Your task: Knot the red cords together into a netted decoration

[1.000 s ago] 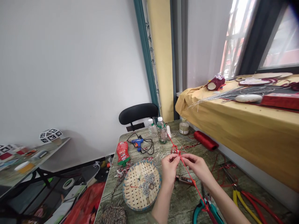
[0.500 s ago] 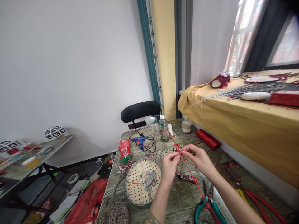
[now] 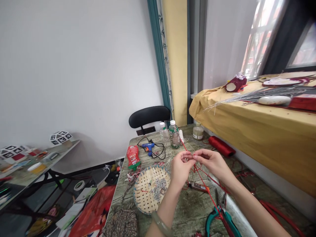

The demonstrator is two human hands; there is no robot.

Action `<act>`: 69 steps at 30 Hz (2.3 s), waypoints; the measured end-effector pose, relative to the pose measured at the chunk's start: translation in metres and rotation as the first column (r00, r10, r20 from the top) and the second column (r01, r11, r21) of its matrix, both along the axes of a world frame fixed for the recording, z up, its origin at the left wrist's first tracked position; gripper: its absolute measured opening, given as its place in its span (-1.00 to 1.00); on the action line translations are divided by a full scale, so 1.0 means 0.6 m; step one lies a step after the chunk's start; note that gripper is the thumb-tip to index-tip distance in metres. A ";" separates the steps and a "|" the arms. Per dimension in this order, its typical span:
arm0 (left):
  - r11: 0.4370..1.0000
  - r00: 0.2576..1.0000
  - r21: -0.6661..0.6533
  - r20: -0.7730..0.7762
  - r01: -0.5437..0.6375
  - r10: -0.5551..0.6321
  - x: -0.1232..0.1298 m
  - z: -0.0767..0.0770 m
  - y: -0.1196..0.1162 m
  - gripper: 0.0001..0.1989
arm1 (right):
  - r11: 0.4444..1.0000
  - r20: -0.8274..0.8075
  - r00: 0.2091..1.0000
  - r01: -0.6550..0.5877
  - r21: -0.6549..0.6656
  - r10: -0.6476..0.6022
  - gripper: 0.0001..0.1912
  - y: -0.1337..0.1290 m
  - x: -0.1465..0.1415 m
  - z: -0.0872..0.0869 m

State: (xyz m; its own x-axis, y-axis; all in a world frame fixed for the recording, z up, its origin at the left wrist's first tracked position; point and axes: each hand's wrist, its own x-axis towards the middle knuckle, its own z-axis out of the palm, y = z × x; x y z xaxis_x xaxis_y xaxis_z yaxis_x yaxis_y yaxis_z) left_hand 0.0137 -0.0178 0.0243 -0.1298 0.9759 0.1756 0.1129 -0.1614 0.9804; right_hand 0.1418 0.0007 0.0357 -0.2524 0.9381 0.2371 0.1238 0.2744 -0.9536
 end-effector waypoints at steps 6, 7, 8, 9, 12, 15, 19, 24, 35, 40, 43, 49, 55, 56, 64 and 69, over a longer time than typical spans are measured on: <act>0.994 0.986 0.016 0.122 0.109 -0.110 0.000 -0.006 0.008 -0.81 | 0.999 -0.051 0.999 0.006 -0.032 -0.008 -0.71 0.003 0.000 -0.004; 0.994 0.990 0.029 0.098 0.102 -0.105 -0.002 -0.007 0.008 -0.83 | 0.999 -0.063 0.998 0.008 -0.044 -0.011 -0.70 0.004 0.001 -0.004; 0.995 0.993 0.036 0.070 0.092 -0.095 -0.004 -0.008 0.008 -0.84 | 0.998 -0.072 0.997 0.010 -0.058 -0.014 -0.67 0.005 0.002 -0.005; 0.996 0.995 0.039 0.046 0.081 -0.083 -0.006 -0.009 0.008 -0.85 | 0.997 -0.078 0.997 0.016 -0.071 -0.022 -0.64 0.006 0.004 -0.006; 0.998 0.999 0.032 0.011 0.047 -0.047 -0.011 -0.010 0.009 -0.86 | 0.995 -0.057 0.997 0.054 -0.079 -0.058 -0.59 0.008 0.010 -0.007; 0.999 0.999 0.029 0.005 0.033 -0.033 -0.013 -0.009 0.008 -0.85 | 0.995 -0.002 0.996 0.086 -0.045 -0.086 -0.63 0.006 0.015 -0.006; 0.999 0.999 0.023 0.021 0.036 -0.036 -0.012 -0.004 0.004 -0.84 | 0.997 -0.062 0.998 0.018 -0.081 -0.023 -0.67 0.003 0.016 -0.001; 0.999 0.999 0.035 0.009 0.039 -0.040 -0.013 -0.003 0.003 -0.84 | 0.995 -0.065 0.998 0.016 -0.102 -0.022 -0.67 0.003 0.012 0.004; 0.982 0.992 0.155 -0.088 0.108 -0.095 -0.003 0.007 0.005 -0.90 | 0.996 -0.067 0.994 0.090 -0.003 -0.090 -0.65 0.008 0.008 0.004; 0.986 0.988 0.104 -0.098 0.128 -0.118 0.001 0.009 0.005 -0.88 | 0.998 -0.055 0.997 0.047 -0.041 -0.049 -0.63 0.008 0.006 0.005; 0.990 0.989 0.060 -0.081 0.129 -0.124 0.002 0.010 0.005 -0.87 | 0.997 -0.049 0.998 0.034 -0.063 -0.038 -0.67 0.007 0.005 0.005; 0.989 0.990 0.061 -0.043 0.134 -0.131 -0.001 0.009 0.003 -0.88 | 0.998 -0.036 0.999 0.011 -0.056 -0.013 -0.72 0.006 0.007 0.003; 0.991 0.993 0.062 -0.032 0.115 -0.113 -0.007 0.004 0.002 -0.86 | 0.999 0.010 1.000 0.002 -0.050 -0.002 -0.72 0.003 0.017 0.002; 0.992 0.994 0.065 -0.036 0.107 -0.105 -0.008 0.003 0.002 -0.86 | 0.999 0.009 1.000 -0.003 -0.046 0.003 -0.73 0.003 0.018 0.001; 0.995 0.999 0.084 0.020 0.048 -0.050 -0.006 0.002 -0.002 -0.89 | 0.993 -0.029 0.998 -0.050 -0.110 0.047 -0.72 -0.005 0.015 -0.003; 0.995 0.990 0.073 0.124 0.065 -0.073 -0.012 -0.007 -0.001 -0.91 | 0.984 -0.054 0.997 -0.069 -0.167 0.061 -0.68 -0.011 0.008 -0.003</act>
State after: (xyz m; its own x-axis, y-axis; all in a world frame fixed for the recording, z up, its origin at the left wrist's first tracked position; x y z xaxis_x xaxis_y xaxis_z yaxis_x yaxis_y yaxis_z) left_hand 0.0066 -0.0184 0.0203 -0.0881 0.9696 0.2285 -0.0246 -0.2314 0.9725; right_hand 0.1469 -0.0057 0.0340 -0.3061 0.9476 0.0909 0.0631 0.1155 -0.9913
